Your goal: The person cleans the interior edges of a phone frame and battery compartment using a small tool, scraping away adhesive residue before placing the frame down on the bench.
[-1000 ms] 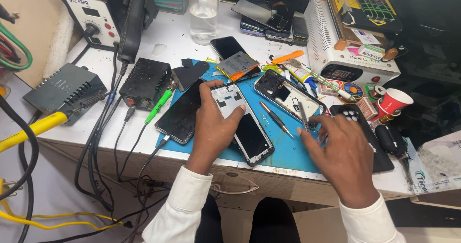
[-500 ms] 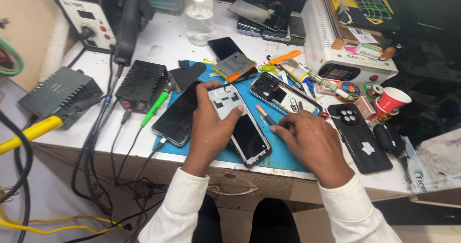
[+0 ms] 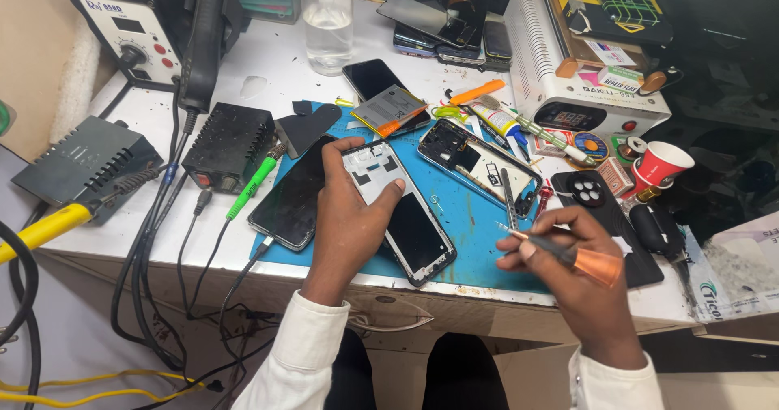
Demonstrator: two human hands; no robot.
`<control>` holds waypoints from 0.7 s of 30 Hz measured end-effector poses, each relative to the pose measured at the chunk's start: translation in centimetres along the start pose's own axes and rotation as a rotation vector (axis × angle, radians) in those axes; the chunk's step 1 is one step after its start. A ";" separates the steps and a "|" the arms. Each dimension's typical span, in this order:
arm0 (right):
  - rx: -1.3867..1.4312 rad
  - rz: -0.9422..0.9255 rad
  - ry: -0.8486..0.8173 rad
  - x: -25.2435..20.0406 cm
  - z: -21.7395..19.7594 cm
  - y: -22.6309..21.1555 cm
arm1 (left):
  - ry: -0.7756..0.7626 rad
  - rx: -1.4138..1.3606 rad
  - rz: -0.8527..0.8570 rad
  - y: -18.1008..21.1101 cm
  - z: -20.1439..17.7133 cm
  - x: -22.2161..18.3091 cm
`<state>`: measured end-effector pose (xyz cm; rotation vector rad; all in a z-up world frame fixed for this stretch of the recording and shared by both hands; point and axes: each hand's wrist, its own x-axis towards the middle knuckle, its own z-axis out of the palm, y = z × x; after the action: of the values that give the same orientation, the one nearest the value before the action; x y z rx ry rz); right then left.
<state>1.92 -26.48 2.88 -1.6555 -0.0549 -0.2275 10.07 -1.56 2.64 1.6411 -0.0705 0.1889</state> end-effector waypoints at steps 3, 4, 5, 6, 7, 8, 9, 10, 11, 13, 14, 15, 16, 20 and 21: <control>0.063 0.016 -0.051 -1.0 0.3 1.6 | -0.016 0.004 -0.010 0.0 0.0 0.0; 0.064 0.058 -0.057 -1.2 0.7 2.1 | -0.019 -0.001 -0.015 0.0 0.0 0.0; 0.064 0.057 -0.059 -1.6 1.2 2.4 | -0.020 -0.007 -0.019 0.1 0.0 0.1; -0.054 0.074 -0.005 -2.1 1.8 2.7 | -0.018 -0.007 -0.018 0.1 0.0 0.1; -0.173 0.093 0.048 -2.3 2.3 2.9 | -0.015 0.002 -0.015 0.0 0.0 0.1; -0.173 0.093 0.046 -2.4 2.6 3.0 | -0.011 0.010 -0.011 0.0 0.0 0.1; -0.161 0.031 0.050 -2.6 2.8 3.1 | -0.011 0.010 -0.015 -0.1 0.0 0.0; -0.149 -0.030 0.054 -2.7 2.9 3.1 | -0.014 0.004 0.003 -0.2 0.0 0.0; -0.150 -0.028 0.054 -2.7 2.8 3.0 | -0.017 -0.003 0.022 -0.3 0.0 0.0; -0.082 0.158 0.082 -2.8 2.5 2.8 | -0.018 -0.001 0.010 -0.3 0.0 0.1; -0.083 0.159 0.083 -2.9 2.6 2.8 | -0.019 0.002 0.001 -0.3 0.0 0.1; -0.078 0.118 0.068 -3.0 2.7 2.9 | -0.020 0.001 0.000 -0.3 0.0 0.1; -0.074 0.076 0.053 -3.1 2.8 2.9 | -0.019 -0.003 0.007 -0.3 0.0 0.1; -0.061 0.058 0.038 -3.1 2.7 3.2 | -0.023 -0.015 -0.002 -0.2 0.0 0.1; -0.067 0.066 0.042 -3.1 2.7 3.3 | -0.023 -0.014 -0.002 -0.2 0.0 0.1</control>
<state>-0.27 -23.85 -1.10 -1.7154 0.0396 -0.2158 10.15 -1.51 2.49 1.6295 -0.0876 0.1681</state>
